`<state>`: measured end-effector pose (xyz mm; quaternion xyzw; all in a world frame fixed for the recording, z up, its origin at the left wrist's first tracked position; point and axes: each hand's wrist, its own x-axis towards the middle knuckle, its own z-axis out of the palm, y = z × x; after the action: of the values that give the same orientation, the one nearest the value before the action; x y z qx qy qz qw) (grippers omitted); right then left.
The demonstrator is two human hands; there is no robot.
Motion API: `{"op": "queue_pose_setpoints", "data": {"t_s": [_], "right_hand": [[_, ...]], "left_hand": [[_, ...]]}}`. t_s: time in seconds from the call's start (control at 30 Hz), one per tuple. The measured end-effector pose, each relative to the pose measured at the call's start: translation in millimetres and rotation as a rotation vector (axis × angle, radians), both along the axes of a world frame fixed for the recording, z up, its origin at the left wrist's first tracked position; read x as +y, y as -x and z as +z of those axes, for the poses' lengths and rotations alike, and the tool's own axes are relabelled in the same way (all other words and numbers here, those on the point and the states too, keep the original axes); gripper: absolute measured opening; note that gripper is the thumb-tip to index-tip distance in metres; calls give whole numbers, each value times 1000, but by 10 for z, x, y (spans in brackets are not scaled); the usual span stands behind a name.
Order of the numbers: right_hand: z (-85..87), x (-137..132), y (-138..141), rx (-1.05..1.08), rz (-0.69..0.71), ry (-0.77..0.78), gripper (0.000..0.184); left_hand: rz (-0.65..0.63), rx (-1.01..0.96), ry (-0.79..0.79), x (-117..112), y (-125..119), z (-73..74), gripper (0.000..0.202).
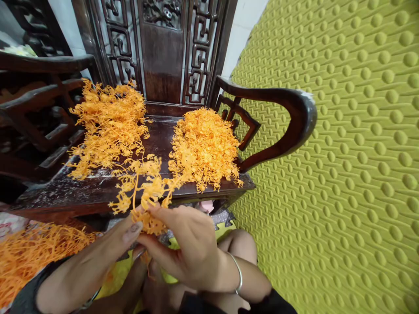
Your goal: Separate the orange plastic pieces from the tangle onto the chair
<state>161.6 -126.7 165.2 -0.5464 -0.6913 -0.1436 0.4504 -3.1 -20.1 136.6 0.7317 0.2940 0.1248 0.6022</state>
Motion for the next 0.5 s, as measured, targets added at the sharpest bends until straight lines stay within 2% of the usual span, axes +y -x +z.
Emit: {"op": "queue_pose_setpoints", "data": {"t_s": [0.1,0.17,0.27,0.33,0.37,0.4,0.43,0.5], "right_hand": [[-1,-1,-49,-34,-63,23,21],[-5,-12,-88,-80,-64,-1,18],[51,-93,-147,-18,66,-76,28],[150,-155,-222,85,182,-59,33],[212,-164,-288,119,191,-35,34],[272,-146,-379,132,145,-25,33],[324,-94,-500,118,43,-20,32],[375,111,-816,47,-233,-39,26]], "left_hand": [[-144,-52,15,-9,-46,105,44],[-176,-74,15,17,-61,118,48],[-94,-65,30,53,-93,74,48],[-27,-84,54,58,-142,55,40],[4,-114,73,54,-171,61,36],[28,-156,90,46,-199,78,32],[49,-202,101,37,-224,105,30],[83,-267,72,18,-257,177,29]]}}
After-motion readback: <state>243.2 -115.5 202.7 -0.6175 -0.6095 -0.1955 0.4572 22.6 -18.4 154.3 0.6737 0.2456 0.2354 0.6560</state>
